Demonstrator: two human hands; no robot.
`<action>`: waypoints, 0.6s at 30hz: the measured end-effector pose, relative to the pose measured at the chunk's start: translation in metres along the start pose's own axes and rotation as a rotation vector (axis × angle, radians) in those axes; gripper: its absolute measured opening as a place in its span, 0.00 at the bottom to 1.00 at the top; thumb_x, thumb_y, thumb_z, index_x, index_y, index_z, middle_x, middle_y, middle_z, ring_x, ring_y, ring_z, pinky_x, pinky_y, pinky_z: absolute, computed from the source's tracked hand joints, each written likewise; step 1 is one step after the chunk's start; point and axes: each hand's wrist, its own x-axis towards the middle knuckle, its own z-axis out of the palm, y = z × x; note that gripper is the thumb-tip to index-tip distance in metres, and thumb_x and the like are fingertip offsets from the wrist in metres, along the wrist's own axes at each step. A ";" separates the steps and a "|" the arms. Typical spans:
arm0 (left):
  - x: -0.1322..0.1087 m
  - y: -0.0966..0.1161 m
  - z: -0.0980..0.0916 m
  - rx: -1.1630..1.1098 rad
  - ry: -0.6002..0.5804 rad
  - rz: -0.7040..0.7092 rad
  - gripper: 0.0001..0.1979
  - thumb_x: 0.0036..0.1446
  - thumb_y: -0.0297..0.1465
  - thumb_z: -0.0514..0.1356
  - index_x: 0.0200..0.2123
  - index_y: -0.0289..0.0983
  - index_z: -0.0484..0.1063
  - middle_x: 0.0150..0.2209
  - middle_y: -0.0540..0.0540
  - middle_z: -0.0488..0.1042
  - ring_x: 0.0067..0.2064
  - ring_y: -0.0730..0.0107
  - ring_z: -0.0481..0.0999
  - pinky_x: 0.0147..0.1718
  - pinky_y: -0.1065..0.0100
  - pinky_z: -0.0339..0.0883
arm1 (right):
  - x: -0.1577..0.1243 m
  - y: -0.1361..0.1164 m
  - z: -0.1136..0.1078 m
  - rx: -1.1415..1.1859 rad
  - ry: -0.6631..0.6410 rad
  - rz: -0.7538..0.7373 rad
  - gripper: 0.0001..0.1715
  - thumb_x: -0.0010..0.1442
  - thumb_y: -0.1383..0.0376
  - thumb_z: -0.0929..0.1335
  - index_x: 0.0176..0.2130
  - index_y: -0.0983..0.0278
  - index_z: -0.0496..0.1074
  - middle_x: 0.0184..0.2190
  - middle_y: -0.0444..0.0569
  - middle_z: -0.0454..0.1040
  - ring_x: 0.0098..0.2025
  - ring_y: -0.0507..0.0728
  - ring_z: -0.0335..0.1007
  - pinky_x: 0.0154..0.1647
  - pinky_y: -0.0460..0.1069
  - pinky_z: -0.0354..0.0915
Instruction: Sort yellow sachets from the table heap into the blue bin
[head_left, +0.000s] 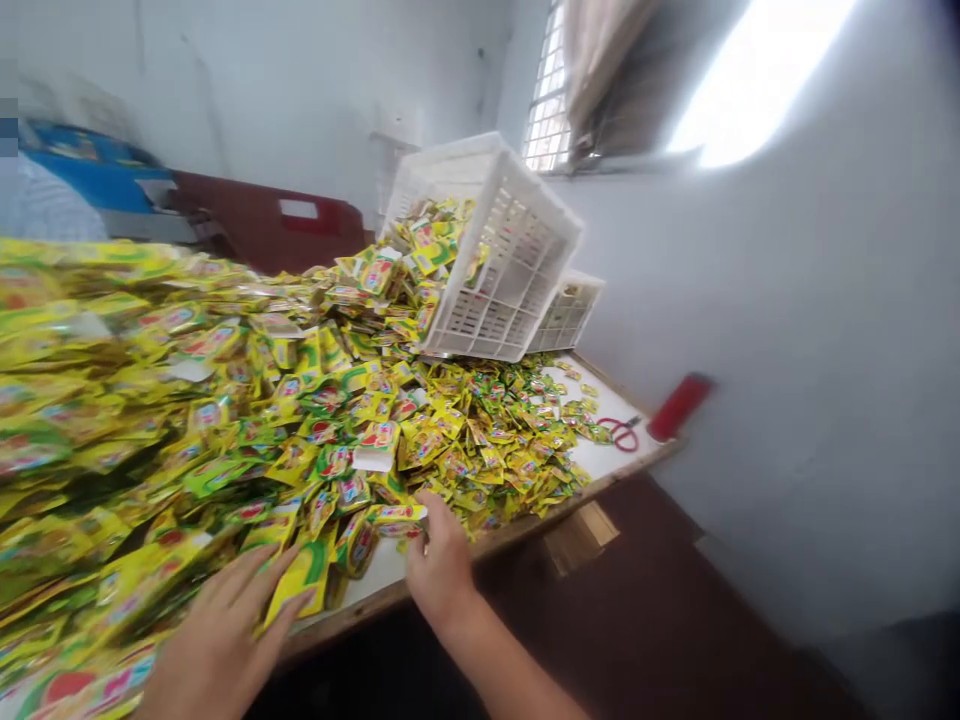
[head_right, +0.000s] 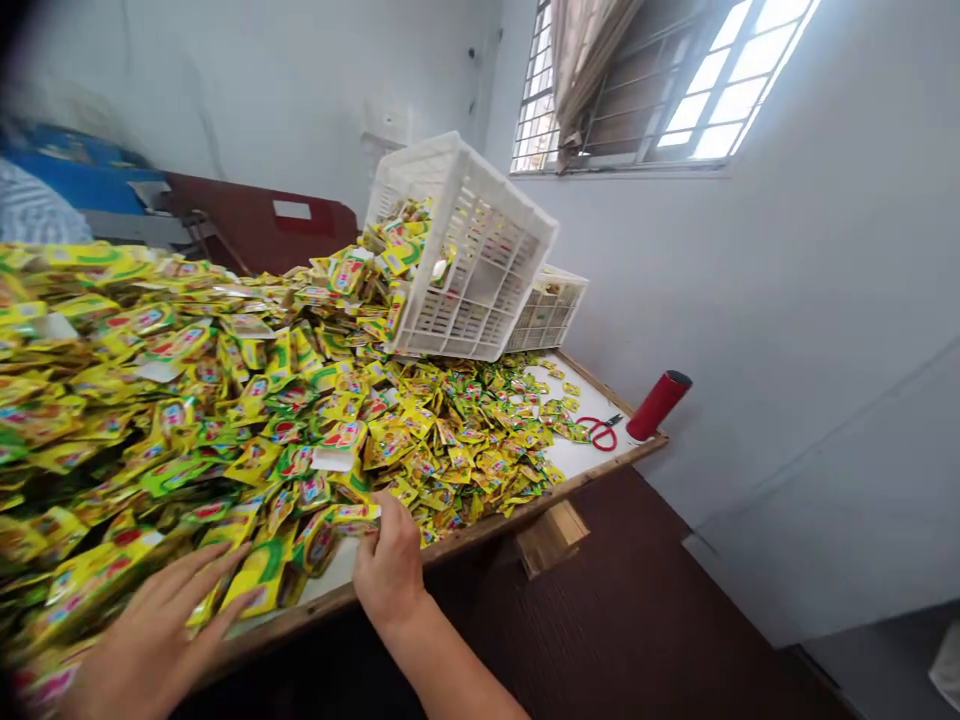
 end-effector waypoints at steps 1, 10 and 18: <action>0.007 0.020 0.006 -0.010 -0.033 0.088 0.31 0.51 0.43 0.62 0.58 0.42 0.65 0.58 0.40 0.70 0.60 0.46 0.66 0.59 0.49 0.58 | 0.003 -0.006 -0.007 0.022 -0.019 -0.020 0.33 0.49 0.78 0.61 0.54 0.64 0.65 0.49 0.52 0.72 0.53 0.58 0.67 0.58 0.52 0.62; 0.005 0.082 0.066 -0.212 -0.143 -0.188 0.27 0.51 0.35 0.60 0.55 0.40 0.61 0.37 0.46 0.79 0.34 0.58 0.80 0.30 0.65 0.72 | 0.008 -0.037 -0.041 0.299 -0.335 0.001 0.22 0.54 0.70 0.68 0.50 0.60 0.71 0.40 0.44 0.76 0.40 0.54 0.72 0.42 0.45 0.67; 0.000 0.096 0.040 -0.317 -0.263 -0.344 0.30 0.48 0.32 0.62 0.56 0.38 0.62 0.51 0.40 0.74 0.52 0.52 0.74 0.49 0.56 0.67 | 0.003 0.010 -0.025 0.266 -0.325 0.089 0.10 0.58 0.69 0.66 0.38 0.65 0.77 0.32 0.46 0.78 0.35 0.54 0.74 0.36 0.46 0.68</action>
